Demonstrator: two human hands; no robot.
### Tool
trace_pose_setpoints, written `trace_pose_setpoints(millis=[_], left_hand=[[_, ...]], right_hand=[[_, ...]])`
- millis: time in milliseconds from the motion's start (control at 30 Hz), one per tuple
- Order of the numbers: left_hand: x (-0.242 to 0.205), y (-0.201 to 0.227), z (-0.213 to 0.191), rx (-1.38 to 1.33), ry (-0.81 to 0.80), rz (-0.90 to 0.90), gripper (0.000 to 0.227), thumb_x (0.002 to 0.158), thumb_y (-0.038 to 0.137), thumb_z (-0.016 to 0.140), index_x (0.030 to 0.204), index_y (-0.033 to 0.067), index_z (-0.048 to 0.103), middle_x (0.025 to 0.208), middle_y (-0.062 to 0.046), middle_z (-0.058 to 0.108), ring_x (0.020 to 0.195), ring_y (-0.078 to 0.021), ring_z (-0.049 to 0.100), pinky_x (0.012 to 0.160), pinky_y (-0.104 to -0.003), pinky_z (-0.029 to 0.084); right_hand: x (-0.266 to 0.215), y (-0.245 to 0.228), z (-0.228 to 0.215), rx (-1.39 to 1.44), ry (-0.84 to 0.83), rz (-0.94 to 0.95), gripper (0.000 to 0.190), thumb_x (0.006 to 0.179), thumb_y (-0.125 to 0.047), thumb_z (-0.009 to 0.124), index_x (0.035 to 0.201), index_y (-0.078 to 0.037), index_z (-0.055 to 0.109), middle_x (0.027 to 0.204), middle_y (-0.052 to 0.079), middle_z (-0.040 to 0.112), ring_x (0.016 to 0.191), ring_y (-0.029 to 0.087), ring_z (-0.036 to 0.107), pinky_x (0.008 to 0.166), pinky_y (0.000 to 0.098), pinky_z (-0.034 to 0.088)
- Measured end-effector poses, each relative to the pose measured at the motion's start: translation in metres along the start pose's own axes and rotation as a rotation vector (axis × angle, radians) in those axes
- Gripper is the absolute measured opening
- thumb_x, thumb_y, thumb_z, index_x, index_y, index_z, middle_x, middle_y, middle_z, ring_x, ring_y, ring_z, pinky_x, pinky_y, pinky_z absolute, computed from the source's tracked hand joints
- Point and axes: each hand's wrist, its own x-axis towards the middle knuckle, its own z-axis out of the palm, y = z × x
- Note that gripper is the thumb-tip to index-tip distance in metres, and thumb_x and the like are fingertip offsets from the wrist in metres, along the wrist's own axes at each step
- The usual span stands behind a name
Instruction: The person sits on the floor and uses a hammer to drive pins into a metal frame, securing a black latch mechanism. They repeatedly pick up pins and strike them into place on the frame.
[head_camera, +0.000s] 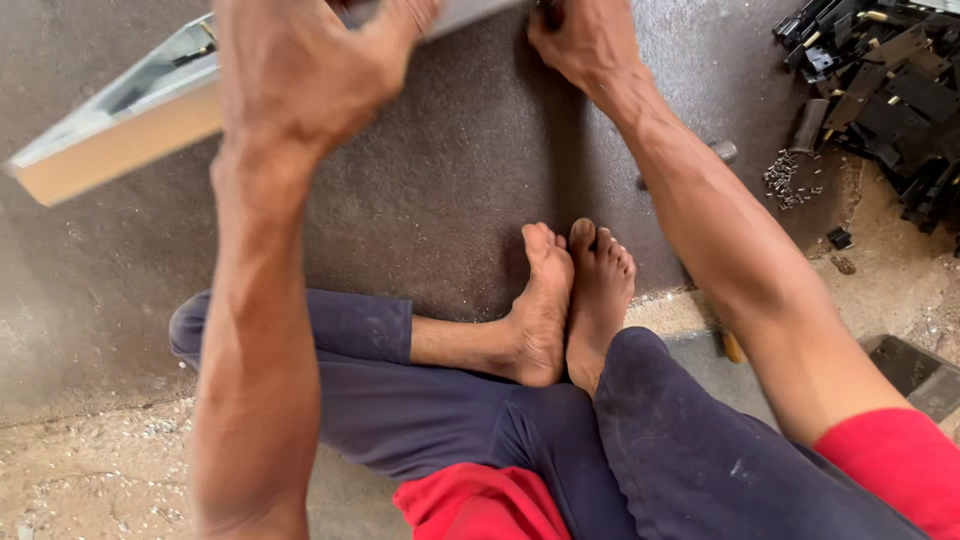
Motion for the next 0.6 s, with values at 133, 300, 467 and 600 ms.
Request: trace_pose_setpoints(millis=[133,300,467,600], left_hand=[[-0.068,0.020,0.040,-0.008,-0.168,-0.209,0.035,0.091,0.033,0.084,0.076,0.0043,0.071,0.073,-0.010,0.066,0.063,-0.0241,0.061,0.059,-0.041,0.047],[-0.144,0.012,0.126,-0.035,-0.045,-0.232,0.029,0.083,0.032,0.084,0.076,0.0079,0.069,0.076,-0.008,0.063,0.076,-0.0292,0.063,0.065,-0.041,0.050],[-0.186,-0.018,0.155,0.026,-0.106,-0.207,0.027,0.081,0.030,0.085,0.080,0.0070,0.071,0.081,-0.009,0.064,0.083,-0.0313,0.063,0.073,-0.043,0.050],[-0.136,-0.031,0.145,-0.016,-0.010,-0.116,0.023,0.084,0.028,0.083,0.093,0.0085,0.074,0.090,-0.009,0.068,0.087,-0.0300,0.065,0.079,-0.043,0.049]], right_hand=[[-0.106,-0.007,-0.052,-0.016,0.126,-0.129,0.039,0.094,-0.026,0.088,0.118,0.000,0.072,0.110,0.018,0.074,0.102,0.030,0.071,0.089,0.0415,0.058],[-0.229,-0.055,-0.129,-0.297,0.127,0.320,0.036,0.098,-0.020,0.082,0.125,0.000,0.067,0.106,0.011,0.065,0.092,0.023,0.064,0.077,0.0378,0.054],[-0.301,-0.065,-0.139,-0.542,-0.091,0.515,0.051,0.087,-0.038,0.085,0.114,0.000,0.063,0.104,0.015,0.059,0.094,0.031,0.060,0.073,0.0431,0.052],[-0.301,-0.065,-0.151,-0.424,-0.219,0.849,0.040,0.099,-0.040,0.070,0.116,-0.004,0.062,0.085,0.010,0.059,0.070,0.026,0.056,0.057,0.0407,0.049]])
